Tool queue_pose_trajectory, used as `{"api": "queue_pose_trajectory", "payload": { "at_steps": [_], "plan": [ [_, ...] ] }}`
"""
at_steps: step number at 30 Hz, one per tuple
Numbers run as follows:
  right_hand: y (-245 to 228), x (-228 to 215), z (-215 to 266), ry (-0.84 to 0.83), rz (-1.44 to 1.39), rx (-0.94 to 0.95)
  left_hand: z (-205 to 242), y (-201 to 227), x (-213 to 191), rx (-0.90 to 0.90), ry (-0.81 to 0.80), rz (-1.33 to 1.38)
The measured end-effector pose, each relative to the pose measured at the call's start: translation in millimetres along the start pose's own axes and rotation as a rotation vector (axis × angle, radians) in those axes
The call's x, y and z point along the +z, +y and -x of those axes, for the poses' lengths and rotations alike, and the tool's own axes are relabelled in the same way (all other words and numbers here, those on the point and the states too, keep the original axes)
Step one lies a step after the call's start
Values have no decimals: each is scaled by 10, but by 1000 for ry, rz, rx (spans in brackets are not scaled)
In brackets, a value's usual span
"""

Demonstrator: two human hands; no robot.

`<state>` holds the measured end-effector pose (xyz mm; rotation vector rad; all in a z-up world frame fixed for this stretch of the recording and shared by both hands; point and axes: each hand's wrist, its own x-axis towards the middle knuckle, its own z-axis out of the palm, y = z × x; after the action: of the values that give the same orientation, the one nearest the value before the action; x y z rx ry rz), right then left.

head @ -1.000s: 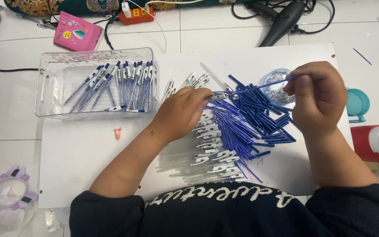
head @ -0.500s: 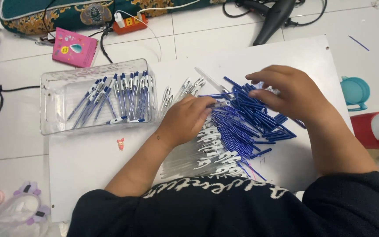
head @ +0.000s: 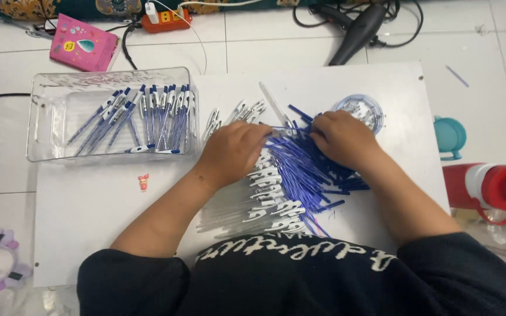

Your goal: Assembling ballpoint pens by inserting refills/caps into barrels and sorting them into a container.

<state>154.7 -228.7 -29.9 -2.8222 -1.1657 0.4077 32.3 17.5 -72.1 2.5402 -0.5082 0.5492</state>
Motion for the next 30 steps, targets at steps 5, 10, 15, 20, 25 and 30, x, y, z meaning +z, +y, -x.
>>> {"api": "queue_pose_trajectory", "payload": {
  "at_steps": [5, 10, 15, 20, 25, 30],
  "plan": [
    [49, 284, -39, 208, -186, -114, 27, 30, 58, 62, 62, -64],
    [156, 395, -103, 415, -269, -227, -41, 19, 72, 116, 129, -38],
    [203, 258, 75, 744, -448, -414, 16, 15, 134, 104, 163, 77],
    [-37, -4, 310, 859, -545, -447, -82, 98, -102, 58, 146, 138],
    [-106, 30, 247, 883, -551, -505, -101, 197, -221, 57, 161, 93],
    [-180, -87, 246, 909, -383, -527, -112, 202, -266, 75, 118, -15]
  ]
}}
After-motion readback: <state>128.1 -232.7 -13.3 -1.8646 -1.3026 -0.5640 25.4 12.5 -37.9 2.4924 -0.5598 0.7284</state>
